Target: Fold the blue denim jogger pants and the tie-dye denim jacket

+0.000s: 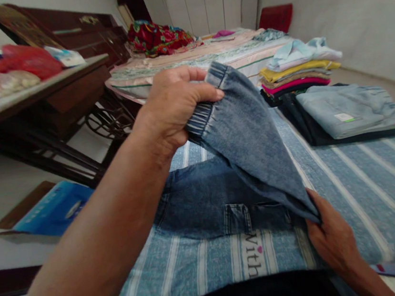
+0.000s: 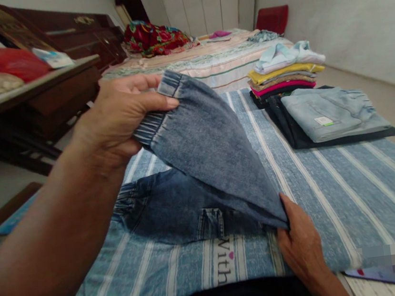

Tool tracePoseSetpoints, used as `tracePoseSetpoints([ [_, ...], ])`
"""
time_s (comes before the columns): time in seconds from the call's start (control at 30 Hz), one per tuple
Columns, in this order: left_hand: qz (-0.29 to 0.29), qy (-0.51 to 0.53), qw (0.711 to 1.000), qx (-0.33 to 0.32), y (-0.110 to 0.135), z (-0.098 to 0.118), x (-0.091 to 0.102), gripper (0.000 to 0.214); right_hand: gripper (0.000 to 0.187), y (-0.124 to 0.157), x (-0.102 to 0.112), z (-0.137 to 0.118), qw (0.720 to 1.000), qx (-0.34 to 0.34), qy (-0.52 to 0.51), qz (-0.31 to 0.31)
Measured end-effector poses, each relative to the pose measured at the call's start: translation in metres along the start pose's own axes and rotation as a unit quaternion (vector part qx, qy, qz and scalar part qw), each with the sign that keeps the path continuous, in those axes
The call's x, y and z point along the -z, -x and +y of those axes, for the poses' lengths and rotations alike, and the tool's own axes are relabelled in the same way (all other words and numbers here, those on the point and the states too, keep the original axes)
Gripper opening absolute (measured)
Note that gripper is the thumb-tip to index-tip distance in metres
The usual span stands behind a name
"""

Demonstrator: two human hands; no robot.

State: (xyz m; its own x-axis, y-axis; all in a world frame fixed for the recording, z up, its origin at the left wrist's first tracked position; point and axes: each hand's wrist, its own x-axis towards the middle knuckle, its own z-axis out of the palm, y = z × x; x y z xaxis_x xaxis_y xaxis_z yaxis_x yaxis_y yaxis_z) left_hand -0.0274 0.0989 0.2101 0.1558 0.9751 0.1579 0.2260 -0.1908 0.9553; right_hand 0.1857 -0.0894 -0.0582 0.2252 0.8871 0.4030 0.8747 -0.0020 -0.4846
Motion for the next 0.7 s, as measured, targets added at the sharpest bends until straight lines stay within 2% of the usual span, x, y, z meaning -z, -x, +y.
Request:
tracePoseSetpoints([
  [0.1,0.016,0.027,0.998,0.054,0.012,-0.033,0.013,0.034,0.065,0.003,0.001,0.002,1.000,0.007,0.017,-0.004],
  [0.17,0.062,0.023,0.989,0.132,0.026,-0.072,0.034,0.046,0.070,0.003,0.002,0.001,0.999,0.026,0.027,-0.021],
  [0.23,0.120,-0.035,0.970,0.208,0.044,-0.115,0.056,0.052,0.076,0.003,0.002,0.000,0.997,0.059,0.037,-0.038],
  [0.3,0.125,-0.113,0.946,0.278,0.063,-0.154,0.071,0.050,0.081,0.003,0.001,-0.001,0.993,0.098,0.049,-0.046],
  [0.37,0.104,-0.159,0.939,0.287,0.079,-0.180,0.077,0.047,0.084,0.004,0.000,0.001,0.989,0.128,0.058,-0.043],
  [0.47,0.086,-0.210,0.936,0.268,0.091,-0.194,0.074,0.045,0.084,0.005,0.000,0.007,0.985,0.156,0.052,-0.045],
  [0.57,0.096,-0.246,0.934,0.240,0.090,-0.190,0.074,0.045,0.081,0.004,0.001,0.014,0.981,0.184,0.040,-0.046],
  [0.7,0.091,-0.305,0.924,0.210,0.089,-0.187,0.084,0.043,0.074,0.000,0.006,0.018,0.971,0.230,0.033,-0.047],
])
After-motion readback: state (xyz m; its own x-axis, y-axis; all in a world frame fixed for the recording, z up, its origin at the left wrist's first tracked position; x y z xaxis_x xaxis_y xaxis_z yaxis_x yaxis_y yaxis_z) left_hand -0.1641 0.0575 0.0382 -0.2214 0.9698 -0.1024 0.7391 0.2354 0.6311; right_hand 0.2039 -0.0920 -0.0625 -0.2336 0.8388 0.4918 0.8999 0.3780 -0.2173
